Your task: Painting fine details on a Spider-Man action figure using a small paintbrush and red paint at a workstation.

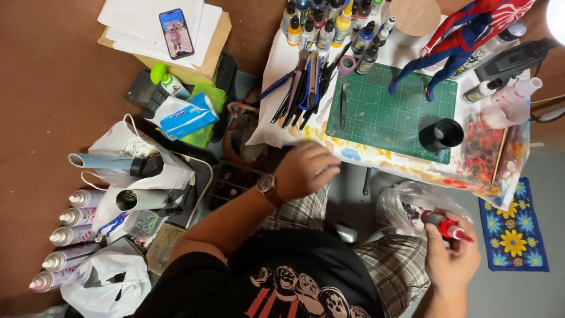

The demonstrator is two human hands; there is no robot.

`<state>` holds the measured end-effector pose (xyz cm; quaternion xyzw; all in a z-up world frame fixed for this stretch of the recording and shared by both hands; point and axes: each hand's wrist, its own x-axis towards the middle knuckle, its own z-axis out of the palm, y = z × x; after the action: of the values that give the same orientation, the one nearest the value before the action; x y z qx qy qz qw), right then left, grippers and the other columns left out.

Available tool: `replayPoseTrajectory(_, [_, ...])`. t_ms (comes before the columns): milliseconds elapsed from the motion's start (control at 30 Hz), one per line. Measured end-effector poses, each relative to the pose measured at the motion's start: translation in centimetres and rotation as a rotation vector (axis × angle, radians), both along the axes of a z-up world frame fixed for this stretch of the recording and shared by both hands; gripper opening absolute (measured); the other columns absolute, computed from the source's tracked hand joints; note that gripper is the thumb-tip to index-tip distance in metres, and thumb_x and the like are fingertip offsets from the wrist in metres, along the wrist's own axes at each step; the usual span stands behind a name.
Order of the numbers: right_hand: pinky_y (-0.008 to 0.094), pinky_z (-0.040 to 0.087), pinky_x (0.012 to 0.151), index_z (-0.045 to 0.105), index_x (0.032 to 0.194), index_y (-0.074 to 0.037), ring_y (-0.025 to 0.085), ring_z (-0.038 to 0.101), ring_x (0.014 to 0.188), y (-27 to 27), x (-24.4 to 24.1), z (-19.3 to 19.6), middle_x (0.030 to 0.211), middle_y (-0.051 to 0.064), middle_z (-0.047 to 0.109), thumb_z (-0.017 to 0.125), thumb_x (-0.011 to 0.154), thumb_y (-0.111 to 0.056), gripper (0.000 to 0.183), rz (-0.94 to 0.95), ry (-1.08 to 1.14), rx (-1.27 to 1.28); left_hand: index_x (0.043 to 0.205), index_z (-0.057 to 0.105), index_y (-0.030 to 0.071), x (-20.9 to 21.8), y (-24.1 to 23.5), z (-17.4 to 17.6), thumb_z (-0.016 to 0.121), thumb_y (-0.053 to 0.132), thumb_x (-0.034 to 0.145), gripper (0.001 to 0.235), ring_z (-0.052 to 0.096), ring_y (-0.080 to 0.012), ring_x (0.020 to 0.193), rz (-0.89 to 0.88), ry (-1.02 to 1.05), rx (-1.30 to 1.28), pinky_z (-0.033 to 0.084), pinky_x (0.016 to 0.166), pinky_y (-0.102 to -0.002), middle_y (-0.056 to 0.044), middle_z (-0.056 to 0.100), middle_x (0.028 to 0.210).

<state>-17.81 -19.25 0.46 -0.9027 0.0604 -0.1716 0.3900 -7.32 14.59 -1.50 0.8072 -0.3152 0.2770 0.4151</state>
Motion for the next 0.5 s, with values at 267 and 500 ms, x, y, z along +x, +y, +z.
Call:
replayPoseTrajectory(267, [0.027, 0.055, 0.079, 0.058, 0.123, -0.005, 0.028, 0.069, 0.115, 1.1, 1.6, -1.3, 0.122, 0.021, 0.068, 0.064, 0.092, 0.006, 0.033, 0.173, -0.024, 0.525, 0.080, 0.064, 0.005, 8.6, 2.0, 2.2, 0.060, 0.005, 0.087, 0.008, 0.055, -0.0309, 0.085, 0.414, -0.063, 0.342, 0.048, 0.076, -0.045, -0.007, 0.056, 0.083])
replayPoseTrajectory(500, [0.033, 0.054, 0.100, 0.064, 0.124, -0.005, 0.022, 0.068, 0.115, 1.9, 1.4, -1.7, 0.125, 0.014, 0.072, 0.074, 0.091, -0.006, 0.035, 0.090, 0.072, 0.321, 0.063, 0.066, 0.009, 18.0, -0.3, 0.6, 0.068, 0.002, 0.080, 0.018, 0.055, -0.0323, 0.079, 0.687, -0.515, 0.388, 0.044, 0.068, -0.043, -0.006, 0.062, 0.078])
